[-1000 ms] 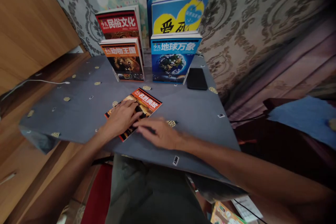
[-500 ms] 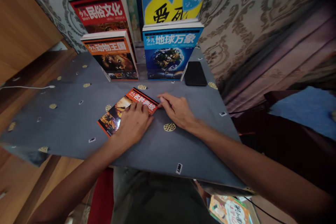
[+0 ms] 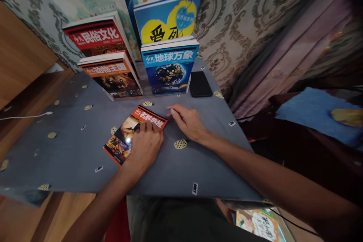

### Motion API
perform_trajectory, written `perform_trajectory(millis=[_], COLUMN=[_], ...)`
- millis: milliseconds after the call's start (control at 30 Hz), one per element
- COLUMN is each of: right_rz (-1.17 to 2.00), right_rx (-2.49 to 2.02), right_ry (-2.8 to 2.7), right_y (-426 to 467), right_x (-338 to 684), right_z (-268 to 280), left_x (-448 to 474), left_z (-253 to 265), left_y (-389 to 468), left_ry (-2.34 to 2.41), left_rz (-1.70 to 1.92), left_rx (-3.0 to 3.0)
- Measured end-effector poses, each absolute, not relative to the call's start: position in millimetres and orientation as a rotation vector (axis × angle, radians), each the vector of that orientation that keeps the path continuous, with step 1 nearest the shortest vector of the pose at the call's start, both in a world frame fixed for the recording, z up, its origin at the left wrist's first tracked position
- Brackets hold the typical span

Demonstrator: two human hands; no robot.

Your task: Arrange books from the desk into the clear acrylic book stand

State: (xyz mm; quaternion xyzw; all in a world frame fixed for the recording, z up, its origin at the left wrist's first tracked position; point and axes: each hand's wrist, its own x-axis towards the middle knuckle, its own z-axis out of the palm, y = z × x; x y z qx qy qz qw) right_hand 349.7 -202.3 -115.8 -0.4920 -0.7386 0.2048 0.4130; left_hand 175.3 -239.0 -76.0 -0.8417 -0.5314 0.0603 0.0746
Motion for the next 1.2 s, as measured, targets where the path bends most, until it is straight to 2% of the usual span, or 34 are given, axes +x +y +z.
perform_trajectory(millis=[533,900,1200], right_rz=[0.567,0.613,0.400], right_rx=[-1.109,-1.453,-1.339], right_ry=[-1.771,-2.348,-2.434], right_y=[-205.2,-200.3,-210.8], right_x=[359.6,350.6,349.0], right_z=[-89.4,-84.2,-92.0], left_x=[171.8,163.7,63.4], left_z=[-88.1,-103.7,-87.8], left_y=[-237.8,-241.4,-278.1], left_ry=[-1.422,-1.312,-1.320], left_rz=[-0.010,-0.265,-0.346], left_rx=[-2.404,-2.393,-2.606])
